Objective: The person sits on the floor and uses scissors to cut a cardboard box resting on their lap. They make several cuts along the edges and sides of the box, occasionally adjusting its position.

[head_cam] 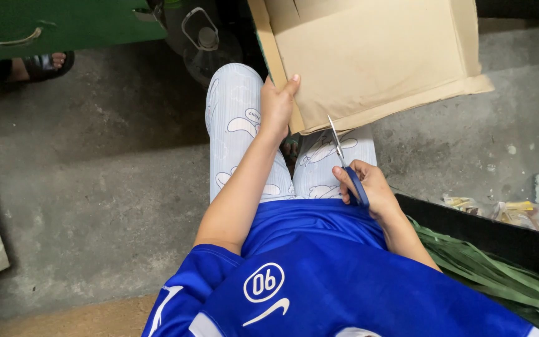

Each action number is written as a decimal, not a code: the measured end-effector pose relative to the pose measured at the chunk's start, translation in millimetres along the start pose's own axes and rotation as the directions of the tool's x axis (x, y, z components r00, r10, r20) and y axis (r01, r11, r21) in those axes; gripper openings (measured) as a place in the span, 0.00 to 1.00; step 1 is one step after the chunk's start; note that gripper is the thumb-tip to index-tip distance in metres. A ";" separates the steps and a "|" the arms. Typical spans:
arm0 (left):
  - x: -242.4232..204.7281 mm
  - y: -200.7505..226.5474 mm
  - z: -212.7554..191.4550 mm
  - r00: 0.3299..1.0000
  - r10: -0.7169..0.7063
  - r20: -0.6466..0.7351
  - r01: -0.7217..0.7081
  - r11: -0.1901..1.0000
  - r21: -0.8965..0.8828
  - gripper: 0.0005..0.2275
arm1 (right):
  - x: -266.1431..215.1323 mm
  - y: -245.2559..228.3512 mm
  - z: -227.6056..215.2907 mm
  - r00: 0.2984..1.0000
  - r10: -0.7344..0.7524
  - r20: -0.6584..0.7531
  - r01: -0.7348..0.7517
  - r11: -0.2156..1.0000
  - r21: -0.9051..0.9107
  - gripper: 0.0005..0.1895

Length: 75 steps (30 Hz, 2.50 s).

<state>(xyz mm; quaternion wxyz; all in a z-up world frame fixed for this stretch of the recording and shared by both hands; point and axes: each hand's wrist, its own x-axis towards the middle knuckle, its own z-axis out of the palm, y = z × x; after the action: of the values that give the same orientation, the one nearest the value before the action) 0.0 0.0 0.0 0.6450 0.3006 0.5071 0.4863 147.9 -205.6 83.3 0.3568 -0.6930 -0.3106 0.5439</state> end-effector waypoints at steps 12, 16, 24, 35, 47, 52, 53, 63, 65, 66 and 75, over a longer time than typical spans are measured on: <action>1.2 -8.3 -1.3 1.000 0.014 -0.026 -0.013 0.999 0.031 0.19 | -2.0 -3.9 1.3 0.999 -0.024 -0.025 0.024 1.000 -0.013 0.20; -5.7 1.5 0.4 0.999 0.005 -0.031 -0.004 1.000 0.022 0.19 | -3.1 -5.8 1.5 0.999 -0.027 -0.038 0.025 0.999 -0.036 0.21; 0.9 -10.6 -1.7 0.999 0.017 -0.035 -0.015 0.997 0.071 0.19 | 4.6 3.4 1.3 0.997 -0.073 -0.011 0.073 0.997 -0.007 0.19; -17.8 6.0 4.2 1.000 0.019 -0.019 -0.017 0.996 0.086 0.20 | 10.2 -16.9 11.5 0.996 -0.092 -0.011 0.092 0.996 -0.007 0.21; -29.7 9.4 11.2 0.998 0.058 -0.001 -0.058 0.995 0.078 0.18 | 16.6 -18.2 10.3 0.998 -0.066 -0.021 0.066 0.998 -0.020 0.22; -35.8 11.3 10.7 0.998 0.041 0.053 -0.045 0.995 0.093 0.18 | 21.4 -28.0 13.2 0.997 -0.076 -0.019 0.076 0.997 -0.020 0.22; -36.7 12.1 10.5 0.997 0.047 0.054 -0.052 0.995 0.083 0.17 | 23.0 -26.9 13.0 0.997 -0.075 -0.026 0.075 0.997 -0.025 0.21; -43.0 14.9 9.8 0.997 0.068 0.037 -0.071 0.993 0.099 0.18 | 34.5 -2.2 12.4 0.992 -0.107 -0.073 0.104 0.994 -0.041 0.17; -42.4 11.7 8.1 0.996 0.078 0.040 -0.082 0.992 0.097 0.19 | 33.7 -0.3 13.3 0.989 -0.128 -0.073 0.125 0.991 -0.052 0.16; -41.5 10.7 7.6 0.996 0.076 0.036 -0.079 0.992 0.095 0.21 | 33.7 0.1 13.8 0.988 -0.136 -0.070 0.132 0.989 -0.065 0.16; -50.9 10.1 19.4 0.994 0.103 0.027 -0.104 0.993 0.061 0.21 | 56.1 10.3 13.0 0.993 -0.099 -0.070 0.087 0.983 -0.161 0.15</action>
<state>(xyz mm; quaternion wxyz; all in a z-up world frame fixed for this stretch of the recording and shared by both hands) 14.5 -41.9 33.3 0.6152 0.3524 0.4980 0.4993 147.8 -163.4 42.9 0.3378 -0.7243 -0.3706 0.4732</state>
